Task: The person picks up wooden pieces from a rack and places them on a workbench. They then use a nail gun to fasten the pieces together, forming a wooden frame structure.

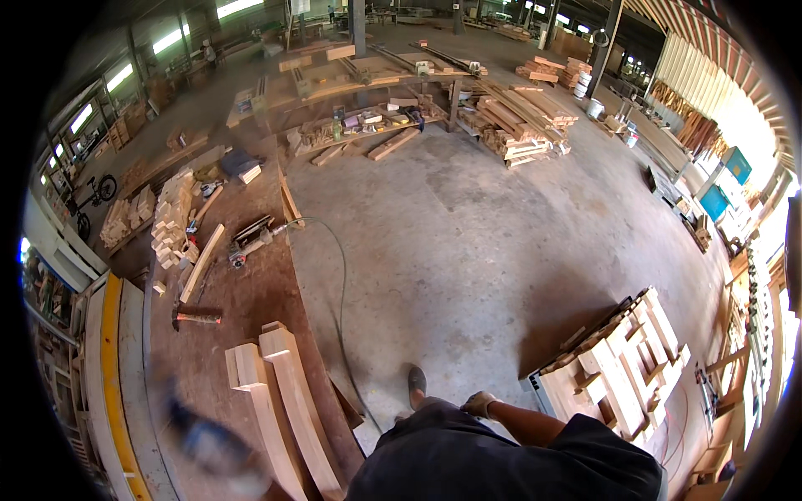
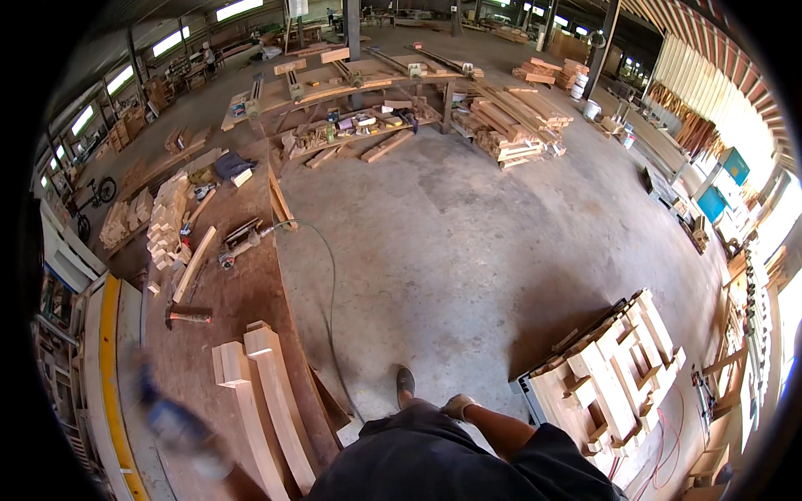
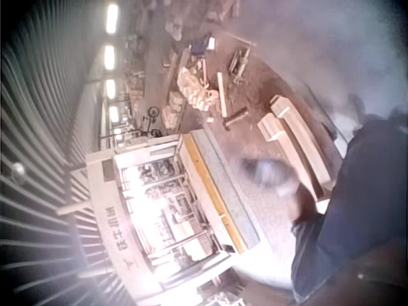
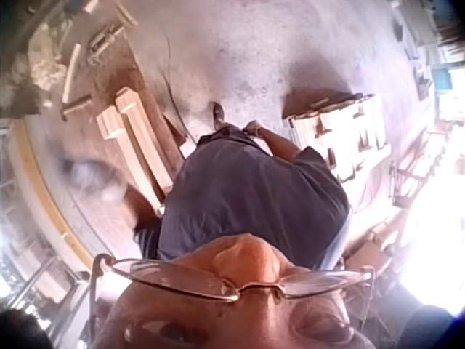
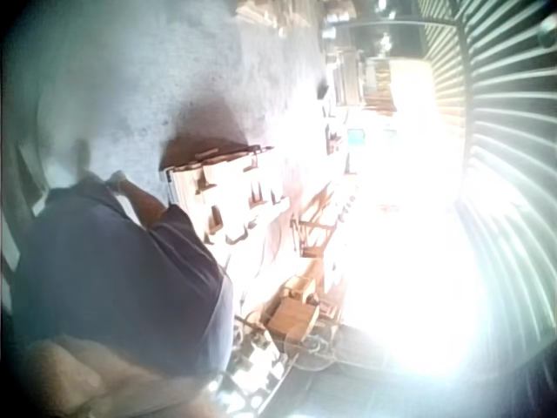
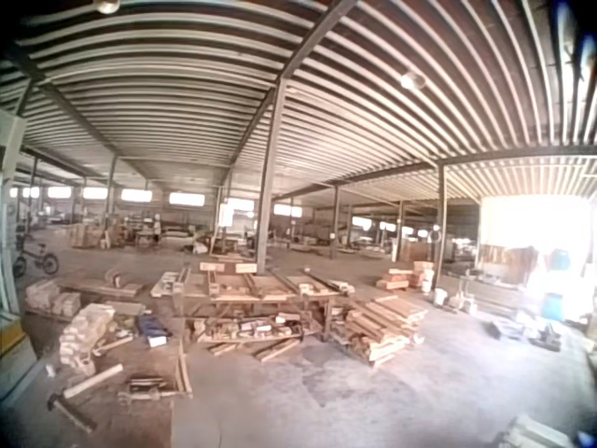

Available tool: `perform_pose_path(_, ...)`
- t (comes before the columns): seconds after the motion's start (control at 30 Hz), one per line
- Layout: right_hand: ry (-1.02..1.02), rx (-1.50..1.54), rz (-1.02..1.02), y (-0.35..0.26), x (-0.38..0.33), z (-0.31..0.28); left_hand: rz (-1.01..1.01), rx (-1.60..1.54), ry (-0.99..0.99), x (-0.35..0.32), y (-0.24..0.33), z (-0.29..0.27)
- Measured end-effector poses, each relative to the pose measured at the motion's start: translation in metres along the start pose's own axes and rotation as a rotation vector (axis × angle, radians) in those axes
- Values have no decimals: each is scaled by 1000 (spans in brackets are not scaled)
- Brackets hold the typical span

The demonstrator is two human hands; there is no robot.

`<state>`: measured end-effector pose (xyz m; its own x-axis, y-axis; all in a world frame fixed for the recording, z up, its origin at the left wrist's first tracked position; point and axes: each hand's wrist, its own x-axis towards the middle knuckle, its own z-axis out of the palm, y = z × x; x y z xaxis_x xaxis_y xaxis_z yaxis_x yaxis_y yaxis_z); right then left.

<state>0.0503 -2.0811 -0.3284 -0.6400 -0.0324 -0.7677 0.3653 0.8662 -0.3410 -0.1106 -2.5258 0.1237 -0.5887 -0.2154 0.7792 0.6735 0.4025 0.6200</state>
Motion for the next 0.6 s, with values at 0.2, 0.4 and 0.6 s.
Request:
perform_pose_path(0.2,-100,182,215,-25,-32,-35,-433,541,-487,-126,-116,6)
perform_pose_path(0.4,-87,252,279,-36,-40,-42,-653,909,-740,-231,-149,-26)
perform_pose_path(0.6,-87,-124,13,-38,-31,-40,-634,930,-670,-267,-165,-32)
